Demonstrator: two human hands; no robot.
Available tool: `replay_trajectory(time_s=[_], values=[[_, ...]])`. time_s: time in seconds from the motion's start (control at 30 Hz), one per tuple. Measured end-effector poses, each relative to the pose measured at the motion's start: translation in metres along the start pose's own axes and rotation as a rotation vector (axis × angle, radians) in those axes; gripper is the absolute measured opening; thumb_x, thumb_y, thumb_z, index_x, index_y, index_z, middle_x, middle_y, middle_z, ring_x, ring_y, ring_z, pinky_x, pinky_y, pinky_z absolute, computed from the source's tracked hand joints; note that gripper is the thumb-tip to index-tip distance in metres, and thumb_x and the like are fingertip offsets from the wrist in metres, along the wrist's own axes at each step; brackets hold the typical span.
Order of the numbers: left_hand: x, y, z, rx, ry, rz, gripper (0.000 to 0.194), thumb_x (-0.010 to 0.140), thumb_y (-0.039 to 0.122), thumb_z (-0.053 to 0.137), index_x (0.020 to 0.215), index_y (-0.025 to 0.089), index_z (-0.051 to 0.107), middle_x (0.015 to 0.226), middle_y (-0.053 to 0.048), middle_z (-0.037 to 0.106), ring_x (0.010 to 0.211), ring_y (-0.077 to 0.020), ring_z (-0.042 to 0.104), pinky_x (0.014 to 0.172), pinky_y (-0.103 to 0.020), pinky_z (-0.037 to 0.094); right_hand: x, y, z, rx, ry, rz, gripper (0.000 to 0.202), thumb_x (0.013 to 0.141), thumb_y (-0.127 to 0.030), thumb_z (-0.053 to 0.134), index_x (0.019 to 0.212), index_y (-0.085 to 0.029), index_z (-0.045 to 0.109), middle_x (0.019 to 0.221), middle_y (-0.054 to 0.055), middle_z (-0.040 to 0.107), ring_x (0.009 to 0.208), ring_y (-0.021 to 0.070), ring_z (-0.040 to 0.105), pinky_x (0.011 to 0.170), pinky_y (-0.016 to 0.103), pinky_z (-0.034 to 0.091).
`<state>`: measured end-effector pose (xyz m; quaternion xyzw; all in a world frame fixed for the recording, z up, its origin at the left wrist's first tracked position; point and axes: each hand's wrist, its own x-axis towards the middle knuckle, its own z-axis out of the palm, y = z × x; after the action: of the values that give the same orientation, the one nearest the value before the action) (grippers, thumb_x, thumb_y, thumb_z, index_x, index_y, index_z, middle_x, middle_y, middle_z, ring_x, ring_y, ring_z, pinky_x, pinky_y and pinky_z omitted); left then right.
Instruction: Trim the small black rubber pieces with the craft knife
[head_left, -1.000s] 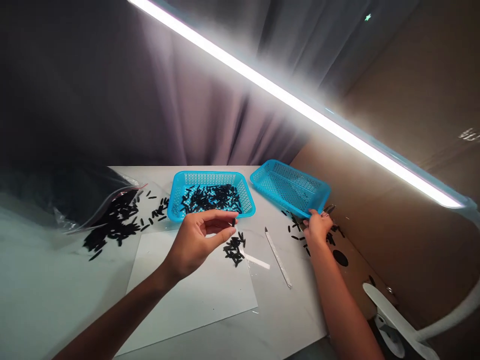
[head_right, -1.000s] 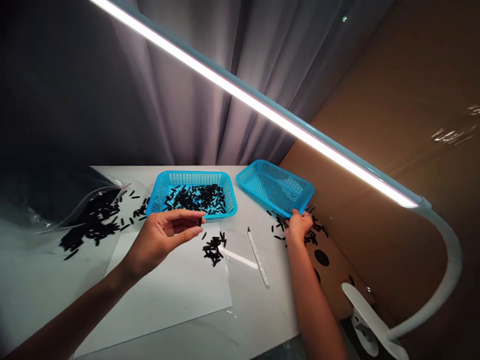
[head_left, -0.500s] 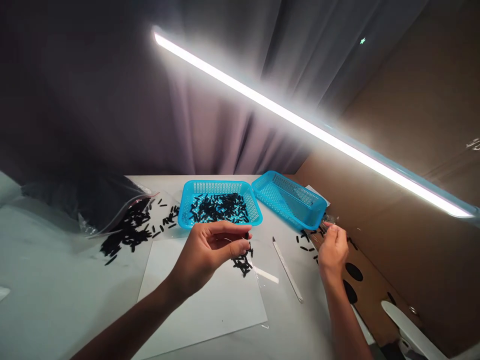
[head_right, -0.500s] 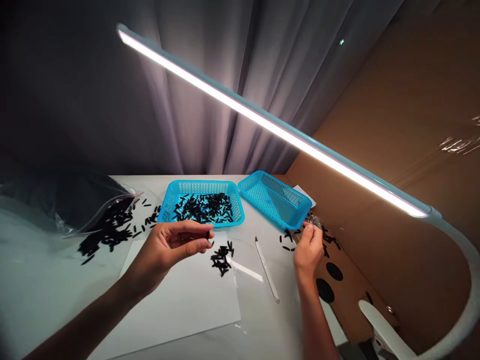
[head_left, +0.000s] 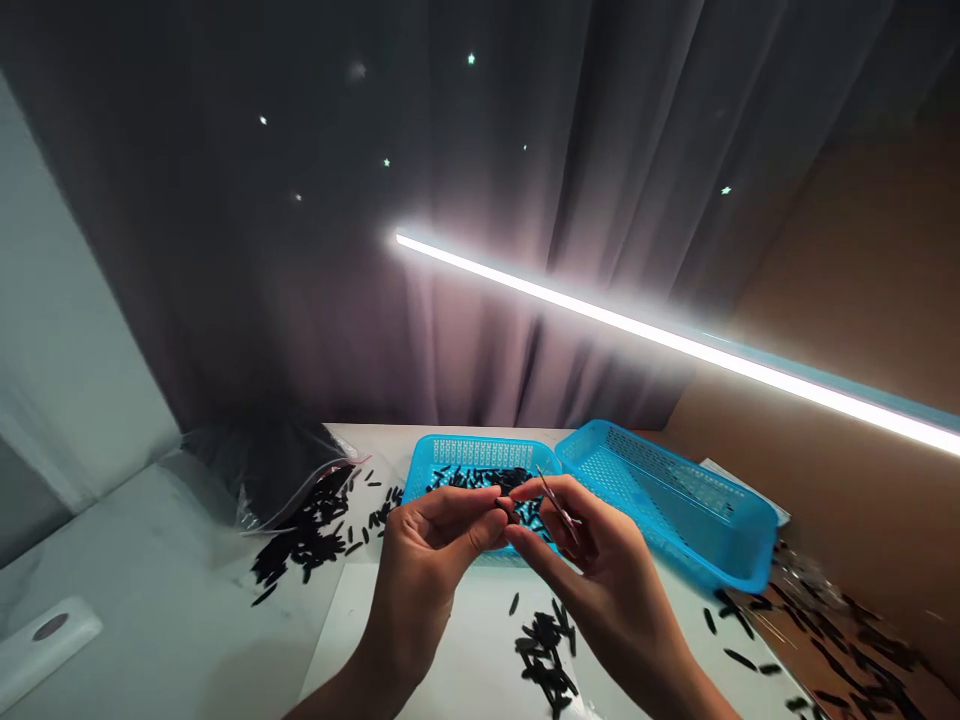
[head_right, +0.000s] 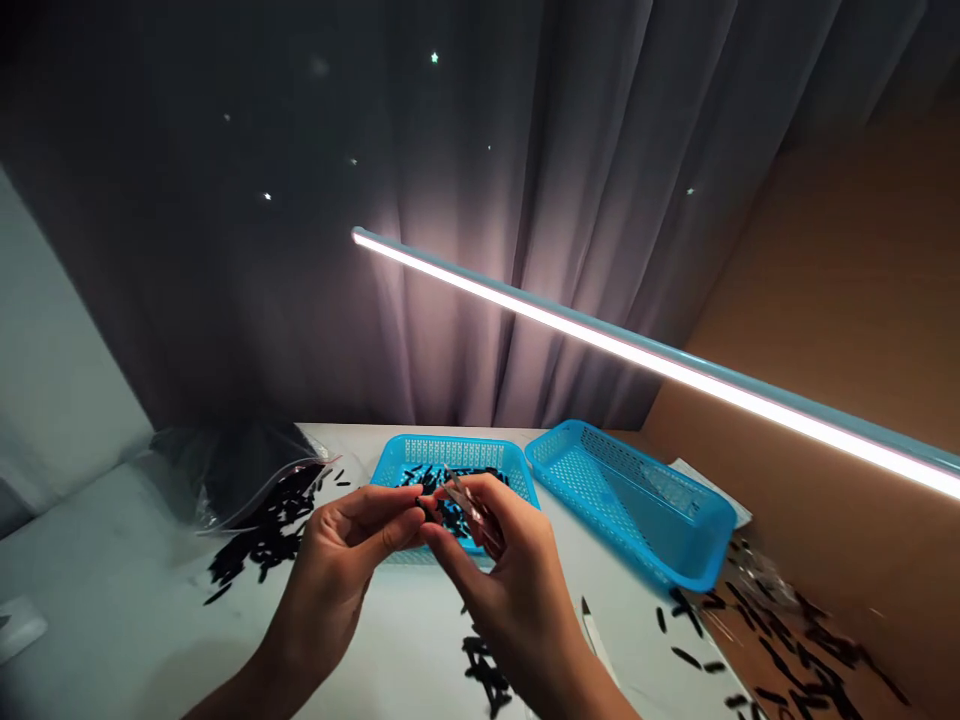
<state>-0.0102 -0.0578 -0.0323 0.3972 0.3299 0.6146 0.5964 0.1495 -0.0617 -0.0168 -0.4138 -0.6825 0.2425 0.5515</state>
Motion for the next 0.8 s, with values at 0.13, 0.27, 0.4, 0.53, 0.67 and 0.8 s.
replay_trajectory(time_s=[0.13, 0.27, 0.4, 0.53, 0.67, 0.8], values=[[0.011, -0.003, 0.003, 0.029, 0.028, 0.047, 0.027, 0.07, 0.04, 0.098, 0.084, 0.021, 0.087, 0.081, -0.006, 0.085, 0.073, -0.0175, 0.081, 0.075, -0.023, 0.068, 0.007, 0.01, -0.002, -0.2, 0.092, -0.275, 0.011, 0.089, -0.022, 0.072, 0.093, -0.027, 0.081, 0.067, -0.001, 0.066, 0.051, 0.0143, 0.056, 0.045, 0.024, 0.043], [0.028, -0.01, 0.016, 0.08, -0.004, 0.045, 0.033, 0.069, 0.044, 0.098, 0.087, 0.018, 0.086, 0.085, -0.009, 0.085, 0.077, -0.0209, 0.081, 0.077, -0.027, 0.068, 0.01, 0.026, -0.016, -0.352, 0.149, -0.378, 0.029, 0.09, -0.01, 0.063, 0.101, -0.03, 0.081, 0.065, -0.002, 0.059, 0.047, 0.0147, 0.048, 0.041, 0.027, 0.04], [0.035, -0.011, 0.024, 0.14, -0.066, 0.043, 0.036, 0.07, 0.047, 0.097, 0.088, 0.018, 0.086, 0.082, -0.009, 0.084, 0.075, -0.0198, 0.08, 0.075, -0.027, 0.067, 0.009, 0.028, -0.025, -0.407, 0.233, -0.434, 0.022, 0.093, -0.013, 0.068, 0.104, -0.03, 0.078, 0.066, -0.002, 0.059, 0.046, 0.0146, 0.046, 0.041, 0.029, 0.039], [0.031, -0.006, 0.02, 0.177, -0.103, 0.064, 0.03, 0.075, 0.046, 0.094, 0.083, 0.019, 0.085, 0.077, -0.006, 0.082, 0.073, -0.017, 0.078, 0.073, -0.023, 0.065, 0.005, 0.02, -0.025, -0.405, 0.246, -0.519, 0.024, 0.095, -0.011, 0.07, 0.11, -0.03, 0.076, 0.068, -0.001, 0.063, 0.047, 0.0137, 0.048, 0.043, 0.029, 0.041], [0.026, -0.001, 0.016, 0.21, -0.13, 0.101, 0.023, 0.076, 0.043, 0.094, 0.082, 0.022, 0.086, 0.077, -0.005, 0.083, 0.071, -0.0175, 0.078, 0.069, -0.023, 0.066, -0.001, 0.013, -0.022, -0.392, 0.254, -0.539, 0.029, 0.093, -0.009, 0.072, 0.111, -0.031, 0.077, 0.067, -0.001, 0.063, 0.047, 0.014, 0.05, 0.042, 0.029, 0.04], [0.024, 0.002, 0.016, 0.18, -0.167, 0.122, 0.016, 0.077, 0.038, 0.093, 0.082, 0.025, 0.087, 0.075, -0.003, 0.082, 0.068, -0.016, 0.078, 0.068, -0.021, 0.067, -0.002, 0.009, -0.02, -0.329, 0.243, -0.446, 0.019, 0.095, -0.013, 0.071, 0.103, -0.03, 0.075, 0.067, -0.002, 0.063, 0.048, 0.0129, 0.053, 0.043, 0.027, 0.043]])
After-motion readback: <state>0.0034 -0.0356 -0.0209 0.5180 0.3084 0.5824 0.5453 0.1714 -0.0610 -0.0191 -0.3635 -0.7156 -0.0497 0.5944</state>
